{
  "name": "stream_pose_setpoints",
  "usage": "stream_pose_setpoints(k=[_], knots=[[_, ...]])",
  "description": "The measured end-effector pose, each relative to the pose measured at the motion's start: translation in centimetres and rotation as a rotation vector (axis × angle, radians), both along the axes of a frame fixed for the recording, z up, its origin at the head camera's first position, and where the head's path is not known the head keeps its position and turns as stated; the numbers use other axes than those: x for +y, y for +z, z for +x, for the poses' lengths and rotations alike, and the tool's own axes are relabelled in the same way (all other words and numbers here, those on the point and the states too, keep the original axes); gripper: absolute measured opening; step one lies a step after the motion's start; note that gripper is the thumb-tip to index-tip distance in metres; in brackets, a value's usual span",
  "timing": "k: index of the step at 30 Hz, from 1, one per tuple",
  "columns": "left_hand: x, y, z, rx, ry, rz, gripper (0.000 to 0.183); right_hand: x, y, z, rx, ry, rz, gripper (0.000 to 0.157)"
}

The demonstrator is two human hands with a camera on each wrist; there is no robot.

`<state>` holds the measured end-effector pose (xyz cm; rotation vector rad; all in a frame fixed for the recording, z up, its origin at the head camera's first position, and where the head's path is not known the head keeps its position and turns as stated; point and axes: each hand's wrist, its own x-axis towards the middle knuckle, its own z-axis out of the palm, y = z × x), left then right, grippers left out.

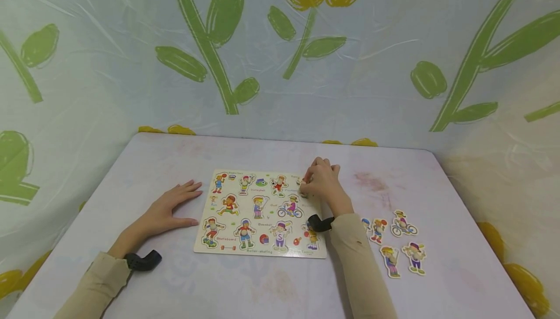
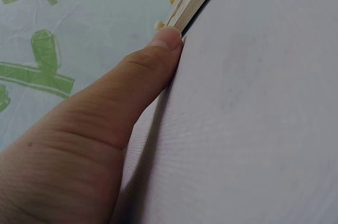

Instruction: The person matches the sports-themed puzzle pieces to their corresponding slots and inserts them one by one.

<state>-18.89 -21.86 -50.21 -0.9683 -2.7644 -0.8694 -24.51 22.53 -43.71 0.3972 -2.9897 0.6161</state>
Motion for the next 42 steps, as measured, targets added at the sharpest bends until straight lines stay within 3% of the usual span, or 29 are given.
stream_pose_setpoints(k=[21,42], knots=[[-0.1,0.0,-0.1,0.010,-0.005,0.005,0.080,0.4,1.3,0.1,-0.034,0.074,0.039,0.014],[0.0,0.0,-0.1,0.003,-0.003,-0.006,0.081,0.3,0.9,0.3,-0.035,0.071,0.061,0.013]])
